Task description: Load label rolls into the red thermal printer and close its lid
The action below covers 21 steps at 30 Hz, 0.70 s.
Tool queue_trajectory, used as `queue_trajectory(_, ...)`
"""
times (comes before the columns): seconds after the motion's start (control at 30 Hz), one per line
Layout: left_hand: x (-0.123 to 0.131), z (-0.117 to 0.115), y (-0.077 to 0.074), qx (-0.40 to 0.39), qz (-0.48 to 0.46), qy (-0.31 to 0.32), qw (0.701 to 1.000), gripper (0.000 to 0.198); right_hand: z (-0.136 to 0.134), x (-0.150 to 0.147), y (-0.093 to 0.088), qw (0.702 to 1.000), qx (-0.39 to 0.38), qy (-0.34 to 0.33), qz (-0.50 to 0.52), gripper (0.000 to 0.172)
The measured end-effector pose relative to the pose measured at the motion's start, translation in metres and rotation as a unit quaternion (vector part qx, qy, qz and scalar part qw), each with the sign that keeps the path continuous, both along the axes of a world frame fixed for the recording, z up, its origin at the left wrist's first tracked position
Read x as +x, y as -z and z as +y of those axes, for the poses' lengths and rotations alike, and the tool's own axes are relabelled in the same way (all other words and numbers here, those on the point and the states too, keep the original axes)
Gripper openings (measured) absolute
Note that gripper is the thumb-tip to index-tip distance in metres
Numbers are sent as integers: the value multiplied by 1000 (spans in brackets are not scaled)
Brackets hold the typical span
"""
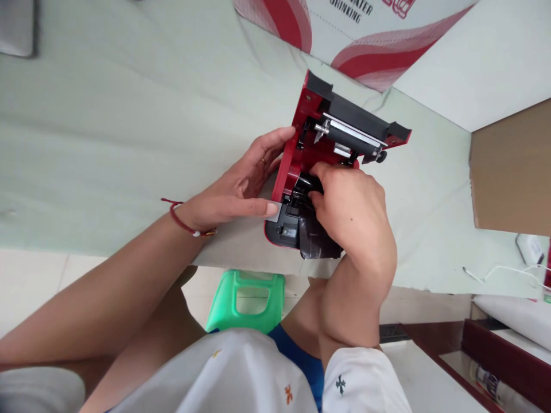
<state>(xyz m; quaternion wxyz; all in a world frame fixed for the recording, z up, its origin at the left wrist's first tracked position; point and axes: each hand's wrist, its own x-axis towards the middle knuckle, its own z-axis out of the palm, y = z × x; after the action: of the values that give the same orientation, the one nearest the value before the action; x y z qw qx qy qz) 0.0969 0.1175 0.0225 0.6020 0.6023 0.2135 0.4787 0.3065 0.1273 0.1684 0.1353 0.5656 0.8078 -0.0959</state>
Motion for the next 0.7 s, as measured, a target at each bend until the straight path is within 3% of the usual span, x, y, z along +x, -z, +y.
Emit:
queue_trajectory(0.1,0,1,1,-9,-12,4,1000,113,-11,15,-12,993,7,10,119,34)
queue_trajectory(0.2,1,0,-4,-25,-30,14,999,109,-28,41,-36,974,17,27,224,29)
queue_trajectory(0.33,0,-2,-8,-26,-21,17,999,104,-40,89,-56,961,-11,73,268,32)
queue_trajectory(0.43,0,-2,-7,-31,-23,19,999,103,-33,122,-44,971,-21,150,187,40)
queue_trajectory(0.53,1,-2,-7,-34,-23,21,999,102,-16,142,-16,970,-47,225,77,41)
queue_trajectory(0.63,1,-2,-7,-34,-24,22,999,101,0,148,9,968,-75,239,21,36)
queue_trajectory(0.7,2,-2,-7,-36,-30,22,999,102,4,144,17,971,-73,228,21,44)
